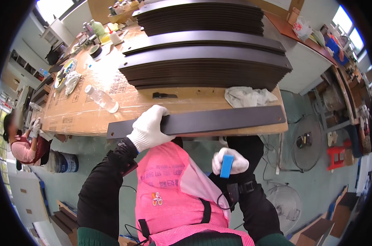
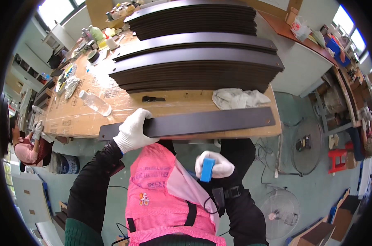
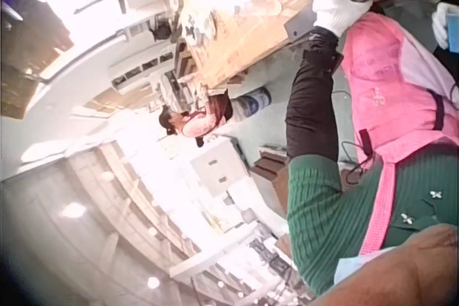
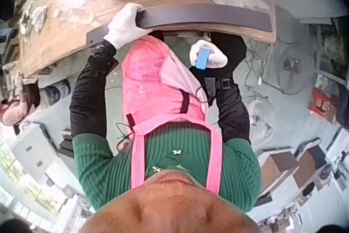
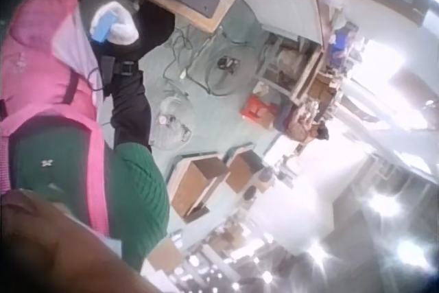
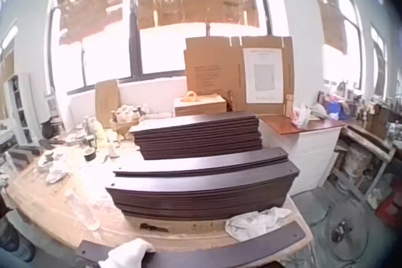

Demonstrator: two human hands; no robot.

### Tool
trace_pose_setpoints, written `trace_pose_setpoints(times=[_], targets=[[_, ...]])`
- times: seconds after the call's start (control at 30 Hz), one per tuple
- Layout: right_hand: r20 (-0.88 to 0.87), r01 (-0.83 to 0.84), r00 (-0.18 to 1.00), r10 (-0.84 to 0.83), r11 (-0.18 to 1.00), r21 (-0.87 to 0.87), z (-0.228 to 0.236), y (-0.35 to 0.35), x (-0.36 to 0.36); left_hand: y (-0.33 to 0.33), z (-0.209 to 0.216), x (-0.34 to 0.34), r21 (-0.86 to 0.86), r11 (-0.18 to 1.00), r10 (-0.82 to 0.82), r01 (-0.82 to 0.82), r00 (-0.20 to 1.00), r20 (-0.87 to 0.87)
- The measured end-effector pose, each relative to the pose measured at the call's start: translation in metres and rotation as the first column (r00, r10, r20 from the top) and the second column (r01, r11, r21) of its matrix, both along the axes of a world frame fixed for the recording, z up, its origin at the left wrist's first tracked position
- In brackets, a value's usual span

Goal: The recorder cleans and polishes dark rectangular manufacturing parts using a cloth and a sanding block at a workbench.

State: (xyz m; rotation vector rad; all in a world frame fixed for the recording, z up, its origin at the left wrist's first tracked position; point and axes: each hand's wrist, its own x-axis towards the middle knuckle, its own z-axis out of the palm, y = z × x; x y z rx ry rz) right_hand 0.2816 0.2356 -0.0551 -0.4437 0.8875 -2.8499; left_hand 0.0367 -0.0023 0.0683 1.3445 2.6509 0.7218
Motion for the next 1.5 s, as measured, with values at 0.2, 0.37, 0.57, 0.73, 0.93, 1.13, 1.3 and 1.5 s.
trace_pose_setpoints(times=[0.2,0.37,0.57,0.73,0.93,1.13,1.3,1.5], targets=[[0.148,0.402,0.895,-0.422,0.904,0.148,0.045,-0.015,-0.014,0.003,-0.046,-0.012,-0.124,0.989,-0.083,0.08,0.996,-0.019],[0.36,0.47,0.722,-0.59,0.801,0.37,0.072,0.001,-0.128,-0.003,-0.076,-0.021,-0.029,0.996,-0.091,0.087,0.975,-0.204],[-0.134,-0.081,0.667,-0.733,-0.25,0.965,0.04,0.023,-0.229,0.015,-0.068,-0.016,-0.026,0.997,-0.081,0.079,0.987,-0.136],[-0.323,-0.398,0.703,-0.633,-0.727,0.56,0.099,0.035,-0.198,-0.001,-0.069,-0.018,-0.005,0.999,-0.036,0.035,0.987,-0.157],[-0.44,-0.425,0.576,-0.689,-0.713,0.558,0.062,0.17,-0.114,0.016,-0.07,-0.012,-0.004,1.0,-0.02,0.02,0.991,-0.131],[-0.821,-0.038,0.445,-0.357,-0.924,0.381,0.119,0.213,-0.06,0.047,-0.065,0.005,-0.02,1.0,0.01,-0.011,0.996,-0.084],[-0.276,-0.128,0.812,-0.514,-0.619,0.775,0.128,-0.022,-0.118,0.061,-0.073,0.019,-0.05,0.996,0.064,-0.07,0.991,-0.116],[-0.594,0.133,0.686,-0.42,-0.73,0.67,0.052,-0.006,-0.105,0.066,-0.074,0.021,0.007,0.999,0.035,-0.035,0.99,-0.138]])
